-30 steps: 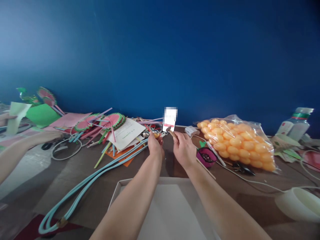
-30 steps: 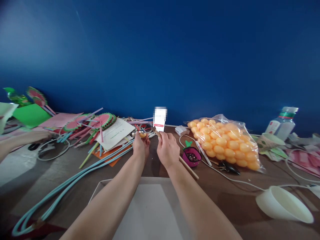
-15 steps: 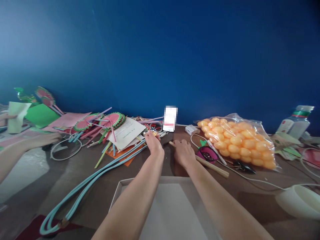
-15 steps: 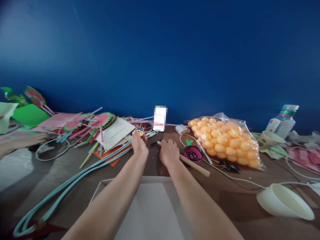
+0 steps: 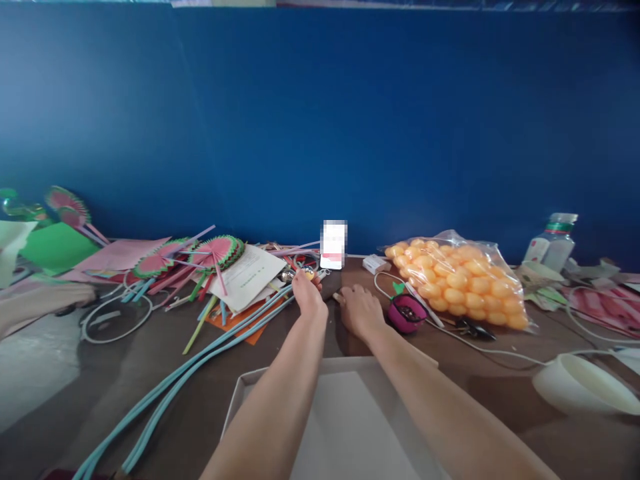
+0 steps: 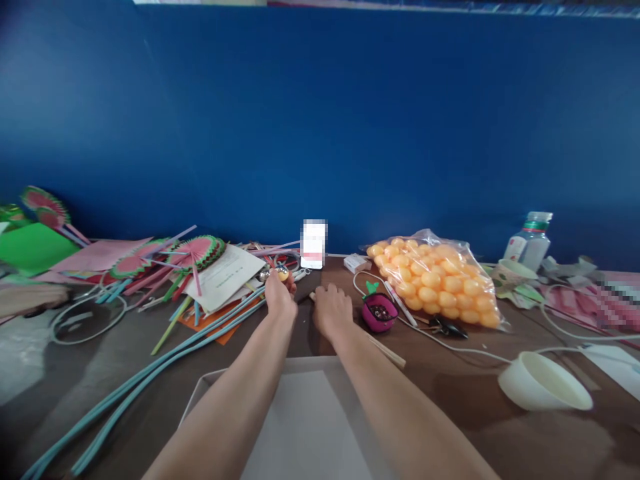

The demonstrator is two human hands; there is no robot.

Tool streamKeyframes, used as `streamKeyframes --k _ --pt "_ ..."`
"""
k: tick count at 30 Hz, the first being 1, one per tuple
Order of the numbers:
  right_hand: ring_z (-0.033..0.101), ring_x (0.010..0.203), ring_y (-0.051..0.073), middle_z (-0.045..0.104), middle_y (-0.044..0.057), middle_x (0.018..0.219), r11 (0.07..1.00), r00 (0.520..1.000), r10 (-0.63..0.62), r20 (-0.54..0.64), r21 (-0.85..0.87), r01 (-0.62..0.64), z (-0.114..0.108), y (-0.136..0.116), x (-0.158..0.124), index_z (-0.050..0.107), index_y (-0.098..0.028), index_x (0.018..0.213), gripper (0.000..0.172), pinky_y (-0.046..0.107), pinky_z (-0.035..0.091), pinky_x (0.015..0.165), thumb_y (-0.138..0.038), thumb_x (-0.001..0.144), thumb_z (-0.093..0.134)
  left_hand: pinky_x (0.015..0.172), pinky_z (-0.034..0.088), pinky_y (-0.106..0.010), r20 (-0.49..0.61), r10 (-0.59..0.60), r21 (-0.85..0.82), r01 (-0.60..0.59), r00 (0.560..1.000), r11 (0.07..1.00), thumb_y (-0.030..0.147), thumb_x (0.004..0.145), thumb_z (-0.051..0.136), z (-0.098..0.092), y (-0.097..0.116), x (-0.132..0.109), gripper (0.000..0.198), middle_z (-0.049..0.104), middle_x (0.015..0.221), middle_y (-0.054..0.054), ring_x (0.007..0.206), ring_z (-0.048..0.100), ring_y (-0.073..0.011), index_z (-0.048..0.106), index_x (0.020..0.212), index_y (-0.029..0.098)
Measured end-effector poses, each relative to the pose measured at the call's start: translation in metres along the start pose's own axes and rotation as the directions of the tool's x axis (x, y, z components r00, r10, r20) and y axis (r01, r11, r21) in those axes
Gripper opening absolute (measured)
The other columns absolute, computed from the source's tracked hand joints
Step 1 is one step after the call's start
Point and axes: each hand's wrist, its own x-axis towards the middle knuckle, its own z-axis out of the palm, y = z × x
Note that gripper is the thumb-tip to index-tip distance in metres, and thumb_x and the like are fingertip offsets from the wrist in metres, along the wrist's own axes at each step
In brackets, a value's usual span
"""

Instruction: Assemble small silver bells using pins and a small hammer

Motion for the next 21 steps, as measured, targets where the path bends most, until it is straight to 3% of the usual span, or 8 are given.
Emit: streamKeyframes --k 5,9,12,14,17,21 --pt "0.062 0.096 0.021 0.065 0.007 0.106 0.962 0.959 -0.074 -0.272 0.233 0.140 -0.033 -0.007 -0.002 0.065 -0.026 0.109 0.025 0.030 0.046 0.075 -0.023 0.089 0.051 0.049 0.038 -0.016 0.019 -0.079 -0.010 0.079 0.997 0.997 0.034 0.091 0.047 0.000 0.000 -0.003 0.022 0.059 0.070 0.000 0.051 0.054 -0.0060 0.055 0.080 0.017" --pt "0.065 0.081 0.015 0.071 0.003 0.096 0.877 0.943 -0.040 -0.329 0.440 0.191 -0.081 0.019 0.004 0.069 -0.023 0.101 0.022 0.025 0.047 0.070 -0.027 0.089 0.052 0.049 0.037 -0.015 0.029 -0.110 0.014 0.110 0.993 0.994 0.036 0.089 0.049 0.002 0.003 -0.009 0.022 0.059 0.070 0.000 0.050 0.053 -0.0050 0.055 0.079 0.017" --pt "0.064 0.071 0.013 0.072 0.001 0.083 0.884 0.973 -0.041 -0.226 0.446 0.141 -0.109 0.060 0.007 0.072 -0.022 0.092 0.020 0.024 0.045 0.066 -0.029 0.086 0.055 0.048 0.037 -0.015 0.046 -0.139 0.011 0.139 0.989 0.990 0.035 0.089 0.049 0.003 0.005 -0.011 0.020 0.059 0.070 0.000 0.049 0.052 -0.0048 0.055 0.080 0.017" --pt "0.061 0.067 0.013 0.072 0.000 0.078 0.944 0.993 -0.020 -0.115 0.326 0.057 -0.115 0.087 0.007 0.074 -0.022 0.084 0.016 0.024 0.043 0.063 -0.028 0.082 0.059 0.048 0.037 -0.016 0.046 -0.153 0.011 0.152 0.987 0.988 0.034 0.089 0.048 0.004 0.005 -0.012 0.020 0.060 0.070 0.000 0.049 0.053 -0.0050 0.055 0.081 0.017" --pt "0.060 0.065 0.012 0.071 0.000 0.072 0.985 0.995 0.012 0.103 0.171 -0.030 -0.107 0.114 0.002 0.075 -0.023 0.075 0.014 0.023 0.040 0.060 -0.024 0.078 0.061 0.047 0.036 -0.015 0.048 -0.169 0.013 0.168 0.985 0.986 0.035 0.090 0.048 0.005 0.004 -0.011 0.020 0.060 0.070 0.000 0.048 0.053 -0.0052 0.055 0.084 0.018" --pt "0.061 0.069 0.014 0.072 -0.001 0.076 0.998 0.948 0.061 0.313 -0.040 -0.051 -0.091 0.115 -0.007 0.076 -0.026 0.074 0.016 0.023 0.036 0.057 -0.023 0.073 0.060 0.047 0.037 -0.015 0.079 -0.172 0.006 0.172 0.982 0.985 0.034 0.090 0.050 0.004 0.003 -0.011 0.018 0.061 0.072 -0.001 0.049 0.054 -0.0048 0.055 0.085 0.017"
